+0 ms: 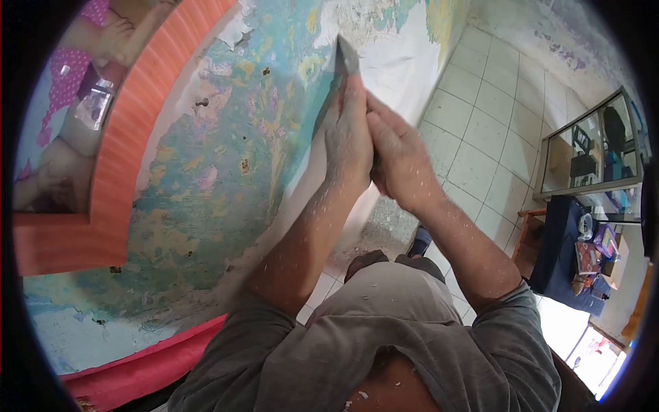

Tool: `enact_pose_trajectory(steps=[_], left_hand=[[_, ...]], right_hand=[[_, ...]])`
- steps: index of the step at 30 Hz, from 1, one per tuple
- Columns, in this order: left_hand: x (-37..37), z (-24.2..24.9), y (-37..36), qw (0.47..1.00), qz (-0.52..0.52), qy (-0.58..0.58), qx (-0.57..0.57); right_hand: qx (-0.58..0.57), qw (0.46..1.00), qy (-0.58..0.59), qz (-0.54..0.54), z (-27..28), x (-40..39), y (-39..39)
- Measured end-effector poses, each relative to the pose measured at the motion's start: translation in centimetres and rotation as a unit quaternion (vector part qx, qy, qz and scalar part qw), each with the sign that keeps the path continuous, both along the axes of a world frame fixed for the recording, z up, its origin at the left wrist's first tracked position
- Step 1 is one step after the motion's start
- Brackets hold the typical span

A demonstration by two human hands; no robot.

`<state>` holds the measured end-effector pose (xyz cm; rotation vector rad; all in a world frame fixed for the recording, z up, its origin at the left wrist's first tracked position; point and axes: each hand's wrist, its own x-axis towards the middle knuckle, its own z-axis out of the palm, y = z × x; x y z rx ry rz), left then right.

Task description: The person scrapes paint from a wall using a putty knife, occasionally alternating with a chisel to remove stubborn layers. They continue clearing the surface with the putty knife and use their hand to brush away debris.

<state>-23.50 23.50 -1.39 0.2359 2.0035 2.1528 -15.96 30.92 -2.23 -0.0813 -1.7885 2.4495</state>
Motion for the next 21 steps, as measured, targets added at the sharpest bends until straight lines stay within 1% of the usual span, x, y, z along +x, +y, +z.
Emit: enact_pose_trajectory(steps=[1,2,4,5,6,8,9,11,12,14,15,16,17,18,19,20,21], left_hand=[[0.0,0.3,0.5,0.999,-0.023,-0.021,0.031],[0.4,0.8,0.5,0.999,-0.022,-0.016,0.034],[3.8,2.3,-0.7,0.995,-0.048,0.075,-0.039],[4.6,0.6,-1.9,0.981,-0.117,0.029,0.153],[4.6,0.1,-1.9,0.981,-0.118,0.028,0.152],[4.4,-0.7,-1.2,0.999,-0.019,0.02,0.036],[4.2,-1.8,-1.0,0.999,-0.017,0.012,0.033],[1.2,-3.1,0.5,0.991,0.057,0.119,-0.005],[2.2,-2.9,0.2,0.992,0.058,0.111,-0.01],[3.8,-0.9,-0.1,0.997,-0.016,-0.044,0.06],[4.8,1.2,-2.1,0.982,-0.151,0.002,0.118],[4.3,1.1,-1.6,0.982,-0.15,0.004,0.116],[3.5,0.5,-0.5,0.995,-0.059,0.069,0.035],[2.6,-0.3,0.2,0.99,0.033,0.126,-0.047],[1.0,-1.1,0.5,0.998,0.035,0.048,-0.015],[0.3,-1.4,1.0,0.998,0.033,0.056,-0.009],[0.3,-1.0,1.4,0.998,0.016,0.054,-0.001]], right_hand=[[0.004,0.999,-0.033,0.003,1.0,0.2,0.8],[0.009,0.998,-0.063,0.004,1.7,0.1,1.6],[0.01,0.998,-0.058,0.005,1.6,1.0,1.5],[0.011,0.998,-0.054,0.009,1.4,0.9,1.4],[0.012,0.999,-0.05,0.012,1.2,0.6,1.4],[0.014,0.999,-0.043,0.017,0.6,0.3,1.3],[0.013,0.999,-0.047,0.023,0.3,0.9,0.9],[0.033,0.998,-0.045,0.036,0.2,1.2,1.1],[0.029,0.997,-0.054,0.038,0.2,2.0,0.9],[0.101,0.994,-0.032,0.029,0.7,2.5,1.4],[0.1,0.994,-0.032,0.03,-0.2,2.5,1.2],[0.182,0.981,0.058,-0.028,-1.9,2.3,0.7],[0.261,0.95,0.146,-0.086,-2.8,2.0,0.4],[0.259,0.951,0.143,-0.084,-2.3,1.5,0.7],[0.13,0.991,0.021,-0.009,-1.4,0.7,1.3],[0.004,0.994,-0.086,0.062,-0.5,-0.6,2.2],[0.011,0.997,-0.066,0.047,-0.6,-0.9,2.6]])
